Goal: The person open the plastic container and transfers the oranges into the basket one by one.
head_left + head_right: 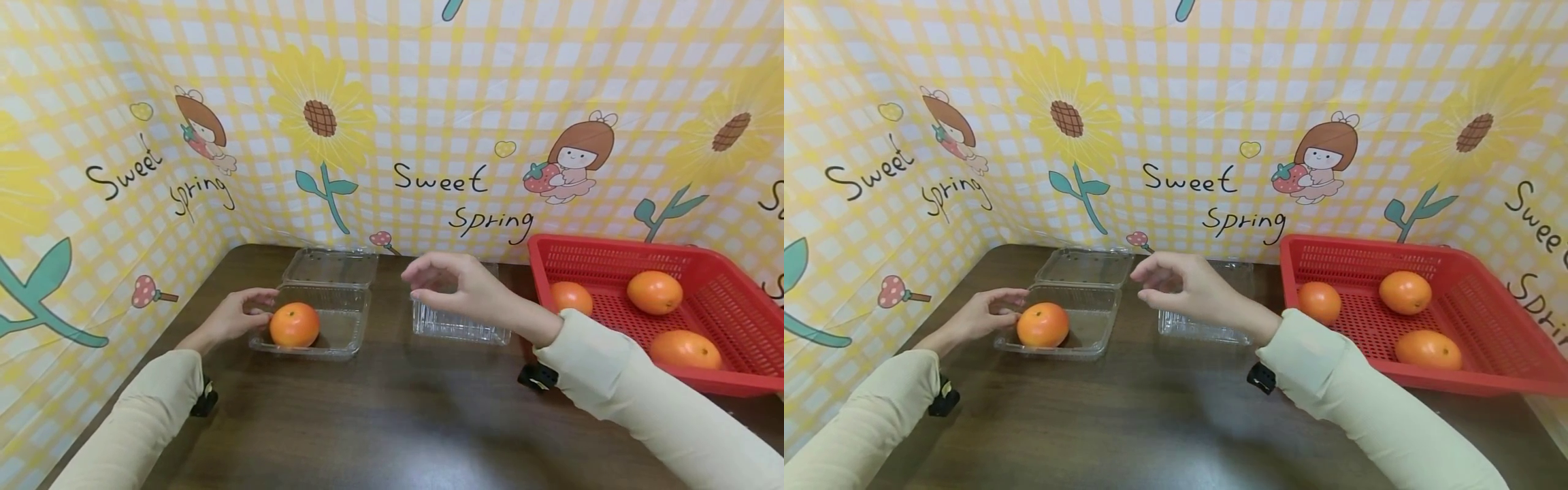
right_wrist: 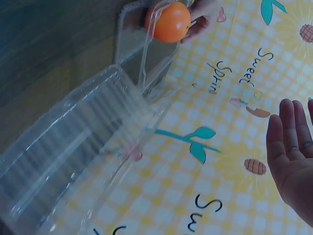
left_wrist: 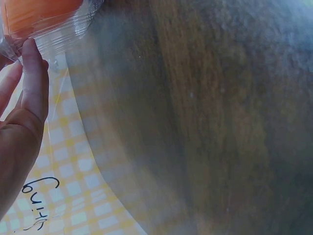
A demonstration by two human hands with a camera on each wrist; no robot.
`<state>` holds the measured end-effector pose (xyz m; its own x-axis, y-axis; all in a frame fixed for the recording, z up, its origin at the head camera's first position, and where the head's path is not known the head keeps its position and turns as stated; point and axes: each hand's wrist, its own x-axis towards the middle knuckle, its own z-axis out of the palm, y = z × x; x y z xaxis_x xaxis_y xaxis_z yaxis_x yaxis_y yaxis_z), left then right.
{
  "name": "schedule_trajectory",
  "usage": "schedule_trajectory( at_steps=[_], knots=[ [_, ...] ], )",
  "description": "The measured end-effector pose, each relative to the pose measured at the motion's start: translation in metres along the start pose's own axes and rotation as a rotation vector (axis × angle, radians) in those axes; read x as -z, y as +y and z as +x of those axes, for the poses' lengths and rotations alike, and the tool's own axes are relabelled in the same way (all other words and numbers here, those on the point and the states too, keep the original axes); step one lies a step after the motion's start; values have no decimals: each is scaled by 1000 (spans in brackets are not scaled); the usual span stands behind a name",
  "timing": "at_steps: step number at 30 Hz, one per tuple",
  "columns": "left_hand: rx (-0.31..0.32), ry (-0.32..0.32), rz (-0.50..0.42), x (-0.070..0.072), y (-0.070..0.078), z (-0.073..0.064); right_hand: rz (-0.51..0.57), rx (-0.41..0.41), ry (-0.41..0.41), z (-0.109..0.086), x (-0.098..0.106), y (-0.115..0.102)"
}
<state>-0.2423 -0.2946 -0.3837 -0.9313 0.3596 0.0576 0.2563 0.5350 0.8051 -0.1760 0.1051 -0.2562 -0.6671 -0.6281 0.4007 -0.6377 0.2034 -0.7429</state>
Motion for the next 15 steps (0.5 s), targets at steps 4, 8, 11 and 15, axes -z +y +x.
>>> schedule_trajectory(
  at_steps=[4, 8, 11, 15],
  knots=[
    [-11, -5, -9, 0, -1, 0, 8, 19, -1, 9, -9, 0],
    [-11, 0, -23, 0, -2, -1, 16, 3, -11, 19, -17, -2],
    [-12, 6, -27, -1, -2, -1, 33, -7, -31, 25, -22, -3],
    [-9, 8, -38, -1, -3, 0, 68, -5, -62, 34, -29, -3]
  ],
)
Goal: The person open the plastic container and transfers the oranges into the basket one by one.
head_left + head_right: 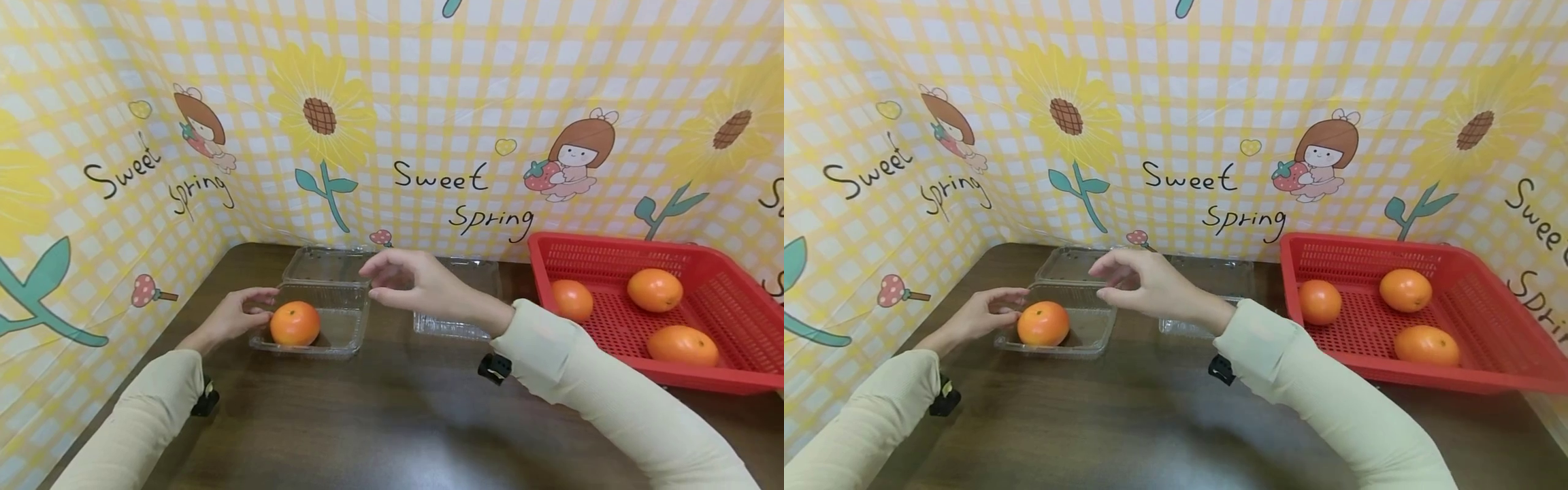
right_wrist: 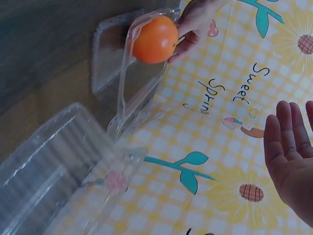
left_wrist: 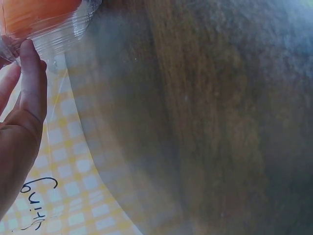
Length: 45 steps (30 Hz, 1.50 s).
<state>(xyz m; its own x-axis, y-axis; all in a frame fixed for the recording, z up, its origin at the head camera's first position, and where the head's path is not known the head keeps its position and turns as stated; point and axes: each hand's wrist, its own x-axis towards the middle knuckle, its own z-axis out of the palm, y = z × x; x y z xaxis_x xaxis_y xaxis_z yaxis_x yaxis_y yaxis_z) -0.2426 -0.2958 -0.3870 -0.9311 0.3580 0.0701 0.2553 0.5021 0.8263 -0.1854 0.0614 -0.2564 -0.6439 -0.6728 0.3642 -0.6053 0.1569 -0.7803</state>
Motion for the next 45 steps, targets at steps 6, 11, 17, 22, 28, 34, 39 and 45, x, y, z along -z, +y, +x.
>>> schedule_trajectory(
  at_steps=[6, 11, 17, 22, 28, 34, 39, 45],
  knots=[
    [-1, 5, 7, 0, 0, 2, 22, 19, -18, 12, -12, 0],
    [-6, 5, 23, 1, 0, 3, 17, 24, -33, 19, -23, 2],
    [-19, 10, 39, 1, 5, 1, 35, 30, -42, 30, -37, 6],
    [-36, 20, 28, 0, 4, 1, 63, 25, -30, 40, -45, 8],
    [-133, 7, -68, 1, -5, 2, 76, 1, -18, 50, -55, 13],
    [-47, 33, 34, -1, -3, 1, 60, -41, -18, 57, -65, 21],
    [-18, 33, 49, -1, 0, -1, -13, -74, -28, 62, -72, 28],
    [-18, 39, 59, -2, -1, -1, -81, -99, -26, 69, -77, 32]
  ],
)
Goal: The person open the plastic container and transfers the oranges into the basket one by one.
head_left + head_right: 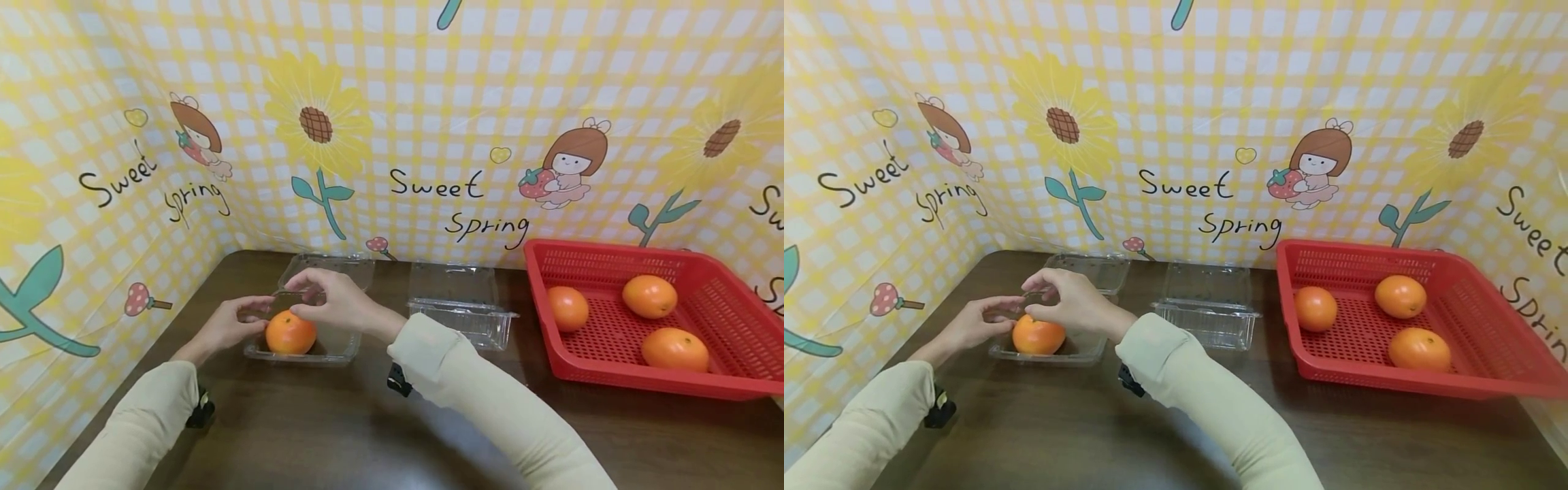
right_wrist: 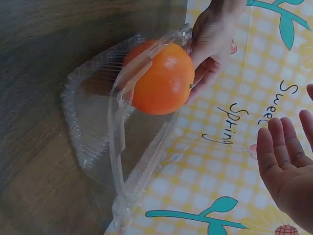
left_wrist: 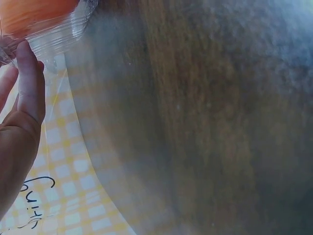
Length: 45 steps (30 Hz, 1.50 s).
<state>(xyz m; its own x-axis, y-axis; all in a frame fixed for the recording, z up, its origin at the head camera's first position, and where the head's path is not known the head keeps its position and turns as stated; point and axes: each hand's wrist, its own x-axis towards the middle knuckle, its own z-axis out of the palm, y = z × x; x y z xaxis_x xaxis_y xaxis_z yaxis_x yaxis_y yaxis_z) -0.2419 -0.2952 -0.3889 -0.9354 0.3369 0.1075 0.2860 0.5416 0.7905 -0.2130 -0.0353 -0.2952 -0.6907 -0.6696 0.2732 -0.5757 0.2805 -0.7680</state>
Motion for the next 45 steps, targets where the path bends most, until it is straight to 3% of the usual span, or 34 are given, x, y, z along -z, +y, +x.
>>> schedule_trajectory(
  at_steps=[23, 30, 45],
  knots=[
    [-13, 11, 13, -2, -1, -2, -145, -76, -71, 16, -21, 22],
    [5, 5, 7, -1, 1, -2, -133, -136, -101, 18, -31, 32],
    [11, 3, -17, 0, 1, -1, -107, -262, -56, 25, -41, 51]
  ],
)
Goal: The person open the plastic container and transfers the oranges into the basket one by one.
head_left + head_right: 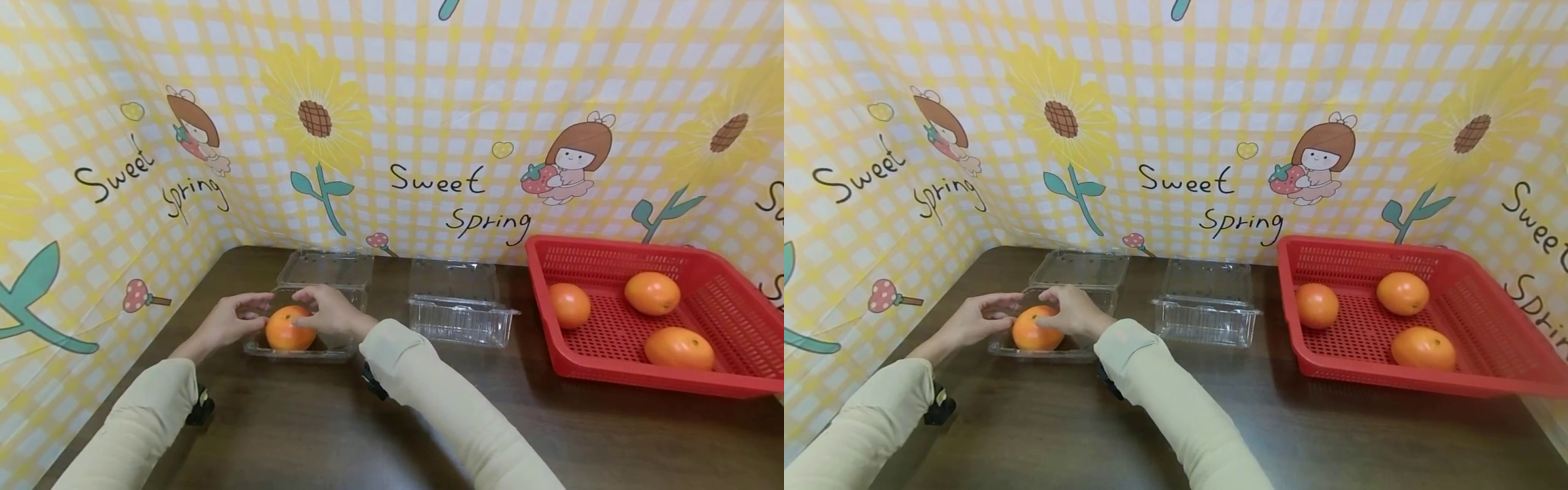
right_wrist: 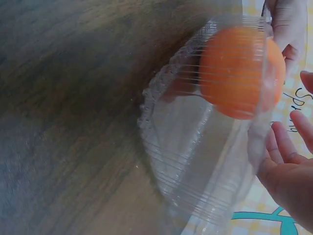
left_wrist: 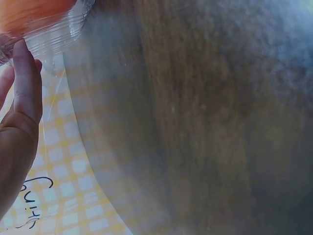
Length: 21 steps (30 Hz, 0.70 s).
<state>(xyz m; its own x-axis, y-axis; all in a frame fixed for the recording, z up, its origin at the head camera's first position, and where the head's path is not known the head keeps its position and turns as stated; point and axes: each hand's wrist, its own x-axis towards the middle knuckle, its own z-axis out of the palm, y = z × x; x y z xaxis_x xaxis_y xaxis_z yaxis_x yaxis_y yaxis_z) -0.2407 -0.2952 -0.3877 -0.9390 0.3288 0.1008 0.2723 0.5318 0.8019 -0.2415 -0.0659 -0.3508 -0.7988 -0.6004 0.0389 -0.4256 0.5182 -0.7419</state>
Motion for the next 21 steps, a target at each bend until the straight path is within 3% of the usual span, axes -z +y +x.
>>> schedule_trajectory(
  at_steps=[8, 21],
  knots=[
    [13, -1, -3, 0, 0, -1, 30, -12, -34, 3, -5, 1],
    [28, -1, 6, 0, 2, -1, 8, -143, -118, 15, 7, -11]
  ],
)
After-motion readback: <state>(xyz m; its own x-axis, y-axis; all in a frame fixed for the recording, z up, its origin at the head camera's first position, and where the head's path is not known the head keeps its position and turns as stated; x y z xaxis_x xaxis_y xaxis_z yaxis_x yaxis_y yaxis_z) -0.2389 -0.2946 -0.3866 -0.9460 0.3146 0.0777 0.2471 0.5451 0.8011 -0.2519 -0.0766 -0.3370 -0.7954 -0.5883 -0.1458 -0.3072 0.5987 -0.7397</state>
